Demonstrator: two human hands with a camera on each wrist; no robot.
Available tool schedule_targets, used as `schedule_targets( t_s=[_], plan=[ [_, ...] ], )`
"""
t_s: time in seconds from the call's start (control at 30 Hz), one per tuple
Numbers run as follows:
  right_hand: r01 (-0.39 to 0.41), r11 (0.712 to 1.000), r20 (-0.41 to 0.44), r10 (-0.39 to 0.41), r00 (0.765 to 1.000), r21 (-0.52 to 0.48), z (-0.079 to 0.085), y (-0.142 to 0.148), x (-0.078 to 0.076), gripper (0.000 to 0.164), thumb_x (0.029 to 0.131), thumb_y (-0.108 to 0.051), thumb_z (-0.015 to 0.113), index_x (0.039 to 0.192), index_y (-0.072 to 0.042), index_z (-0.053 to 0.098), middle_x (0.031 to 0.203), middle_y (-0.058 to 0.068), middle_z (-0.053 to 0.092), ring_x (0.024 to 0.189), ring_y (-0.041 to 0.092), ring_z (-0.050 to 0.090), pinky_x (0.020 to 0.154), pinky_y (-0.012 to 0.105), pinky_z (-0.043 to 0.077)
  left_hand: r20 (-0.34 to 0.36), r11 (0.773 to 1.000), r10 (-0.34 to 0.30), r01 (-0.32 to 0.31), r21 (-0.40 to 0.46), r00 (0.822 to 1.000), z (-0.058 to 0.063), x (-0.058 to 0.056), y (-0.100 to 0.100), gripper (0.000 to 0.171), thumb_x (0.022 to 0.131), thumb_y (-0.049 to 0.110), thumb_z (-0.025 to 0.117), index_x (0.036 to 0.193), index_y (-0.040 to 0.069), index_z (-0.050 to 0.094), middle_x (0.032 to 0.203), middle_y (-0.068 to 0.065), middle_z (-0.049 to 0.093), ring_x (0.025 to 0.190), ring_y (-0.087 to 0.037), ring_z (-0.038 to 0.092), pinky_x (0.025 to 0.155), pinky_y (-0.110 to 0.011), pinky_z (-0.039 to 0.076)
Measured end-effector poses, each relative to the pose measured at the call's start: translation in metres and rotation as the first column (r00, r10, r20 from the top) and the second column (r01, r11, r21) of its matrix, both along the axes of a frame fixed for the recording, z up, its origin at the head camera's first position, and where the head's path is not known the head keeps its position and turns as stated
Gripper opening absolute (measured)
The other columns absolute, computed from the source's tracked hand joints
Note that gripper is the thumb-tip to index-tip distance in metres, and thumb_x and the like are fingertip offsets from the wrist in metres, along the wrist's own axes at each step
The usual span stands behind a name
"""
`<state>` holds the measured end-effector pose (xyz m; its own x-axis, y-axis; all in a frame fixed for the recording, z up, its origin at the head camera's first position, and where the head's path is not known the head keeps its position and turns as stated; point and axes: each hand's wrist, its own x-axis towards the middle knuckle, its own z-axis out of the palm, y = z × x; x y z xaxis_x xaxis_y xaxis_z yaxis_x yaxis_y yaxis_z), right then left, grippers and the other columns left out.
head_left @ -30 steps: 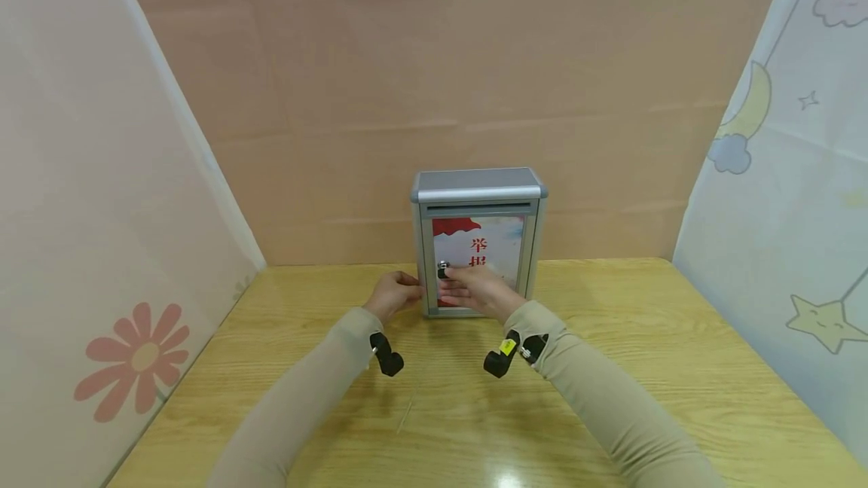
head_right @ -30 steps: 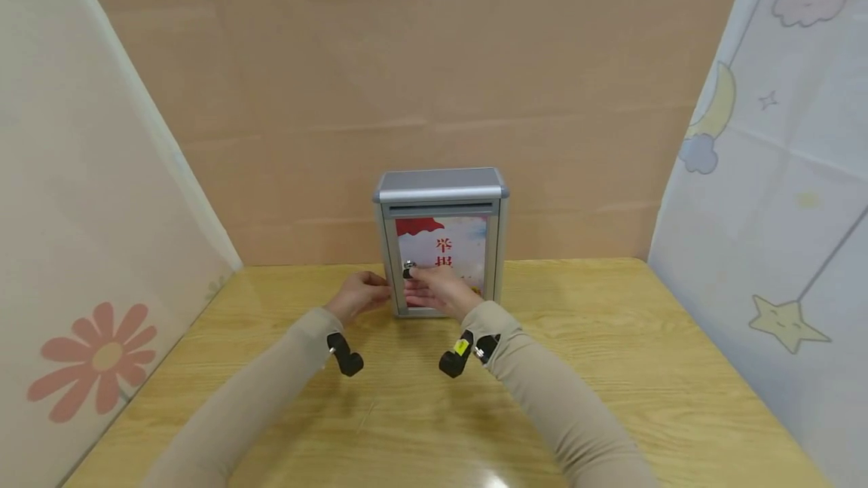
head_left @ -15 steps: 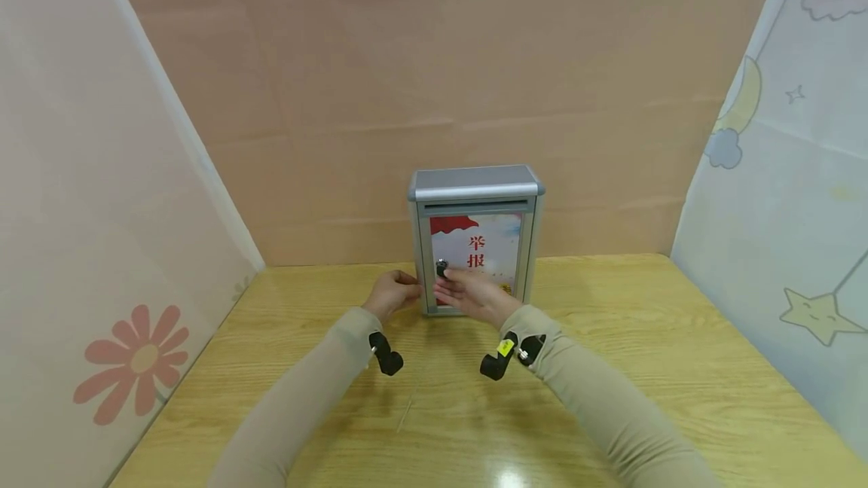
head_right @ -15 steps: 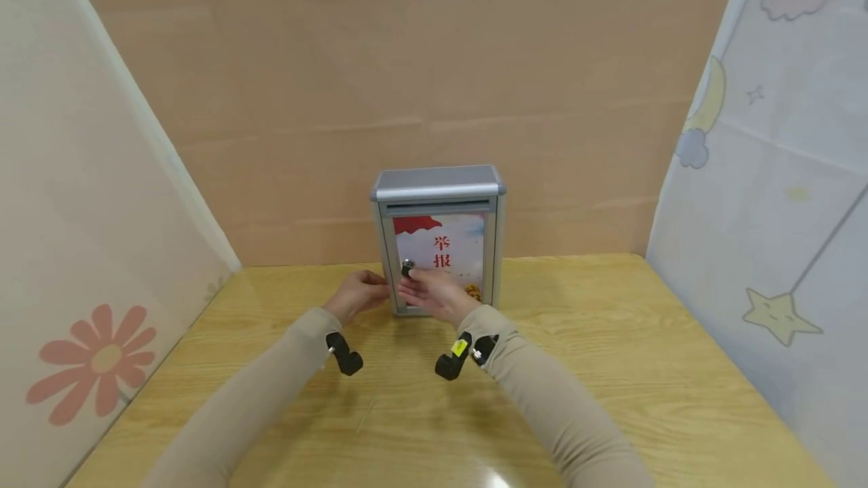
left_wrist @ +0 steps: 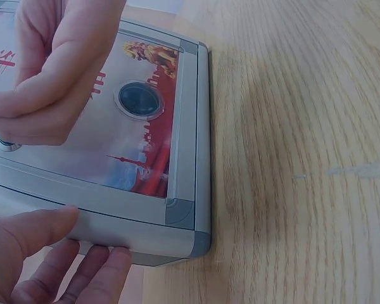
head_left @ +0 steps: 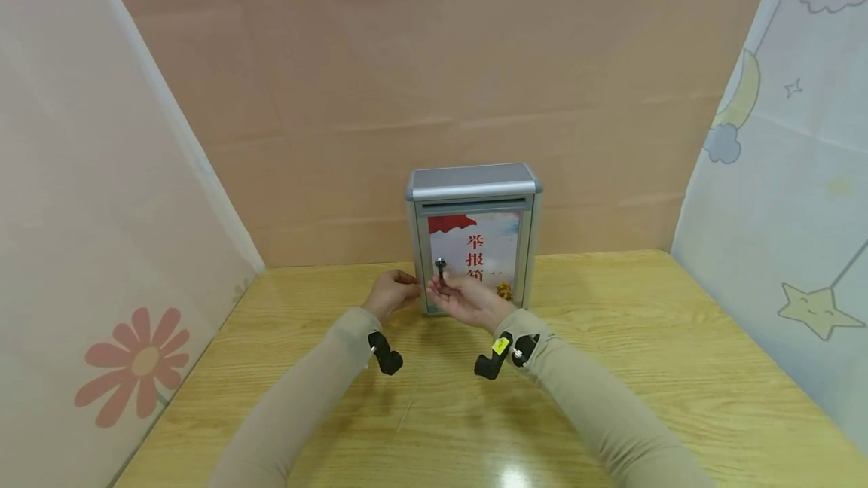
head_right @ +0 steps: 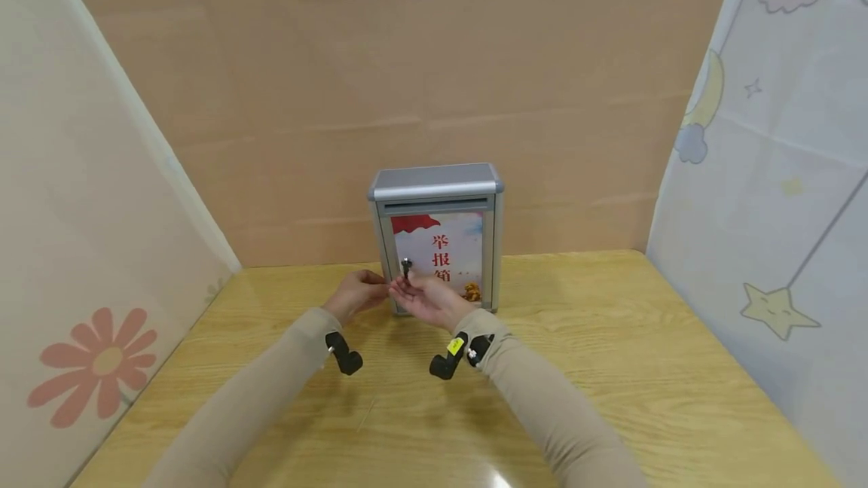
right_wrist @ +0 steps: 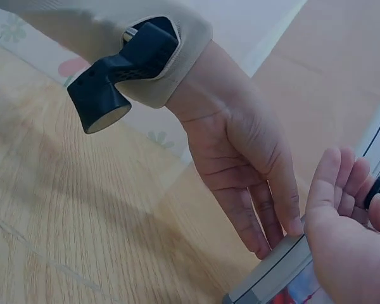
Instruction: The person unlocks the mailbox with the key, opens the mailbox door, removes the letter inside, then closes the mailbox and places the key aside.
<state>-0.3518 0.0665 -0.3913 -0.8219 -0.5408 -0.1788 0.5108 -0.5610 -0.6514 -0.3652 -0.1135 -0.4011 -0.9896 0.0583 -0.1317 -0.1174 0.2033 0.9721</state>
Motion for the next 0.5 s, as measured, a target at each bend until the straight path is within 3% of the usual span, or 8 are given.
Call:
schedule_targets(
  t_s=[0.07, 0.13, 0.2, 0.27, 0.37, 0.5],
  plan=[
    [0.004, 0.999, -0.019, -0.003, 1.000, 0.049, 0.000, 0.000, 0.000, 0.018, 0.106, -0.013, 0.034, 0.107, -0.003, 0.049, 0.097, 0.005, 0.056, 0.090, 0.014, 0.060, 0.088, 0.023, 0.053, 0.001, 1.000, -0.002, 0.002, -0.005, 1.000, 0.000, 0.000, 0.000, 0.028, 0.090, 0.002, 0.065, 0.114, -0.008, 0.056, 0.108, -0.019, 0.059, 0.107, -0.037, 0.061, 0.099, -0.048, 0.049],
    [0.011, 0.987, -0.076, 0.001, 0.997, 0.163, 0.002, 0.002, -0.001, 0.022, 0.106, -0.014, 0.036, 0.112, 0.001, 0.051, 0.099, 0.007, 0.057, 0.091, 0.015, 0.061, 0.090, 0.025, 0.053, 0.001, 1.000, -0.007, 0.007, -0.015, 1.000, 0.001, 0.000, -0.001, 0.028, 0.090, 0.002, 0.065, 0.115, -0.008, 0.055, 0.109, -0.020, 0.059, 0.109, -0.039, 0.060, 0.100, -0.047, 0.049],
    [0.034, 0.942, -0.173, 0.026, 0.985, 0.335, 0.005, 0.005, 0.000, 0.030, 0.106, -0.017, 0.036, 0.121, 0.005, 0.050, 0.103, 0.010, 0.058, 0.094, 0.018, 0.062, 0.093, 0.029, 0.053, 0.001, 1.000, -0.007, 0.007, -0.021, 1.000, 0.001, 0.000, -0.001, 0.027, 0.091, 0.002, 0.065, 0.114, -0.008, 0.055, 0.109, -0.020, 0.060, 0.109, -0.038, 0.060, 0.099, -0.047, 0.049],
    [0.073, 0.866, -0.266, 0.070, 0.961, 0.494, 0.009, 0.009, 0.000, 0.040, 0.107, -0.019, 0.036, 0.134, 0.009, 0.042, 0.109, 0.019, 0.059, 0.100, 0.029, 0.063, 0.097, 0.036, 0.052, 0.001, 1.000, -0.005, 0.005, -0.022, 1.000, 0.001, 0.000, 0.000, 0.026, 0.090, 0.002, 0.065, 0.113, -0.008, 0.056, 0.108, -0.019, 0.060, 0.107, -0.036, 0.062, 0.099, -0.046, 0.050],
    [0.147, 0.724, -0.372, 0.160, 0.914, 0.674, 0.017, 0.014, 0.003, 0.051, 0.107, -0.023, 0.036, 0.144, 0.012, 0.030, 0.119, 0.032, 0.056, 0.110, 0.040, 0.060, 0.100, 0.045, 0.049, 0.001, 1.000, 0.003, -0.003, -0.020, 1.000, 0.000, -0.001, 0.000, 0.025, 0.089, 0.002, 0.066, 0.111, -0.007, 0.057, 0.107, -0.019, 0.061, 0.102, -0.032, 0.064, 0.097, -0.045, 0.051],
    [0.224, 0.576, -0.429, 0.248, 0.868, 0.786, 0.028, 0.017, 0.005, 0.054, 0.106, -0.027, 0.036, 0.141, 0.015, 0.033, 0.123, 0.035, 0.056, 0.114, 0.042, 0.058, 0.098, 0.046, 0.050, -0.001, 1.000, 0.011, -0.011, -0.026, 1.000, 0.000, -0.002, 0.000, 0.025, 0.089, 0.002, 0.067, 0.110, -0.007, 0.058, 0.108, -0.019, 0.062, 0.099, -0.029, 0.065, 0.096, -0.044, 0.052]
  ],
)
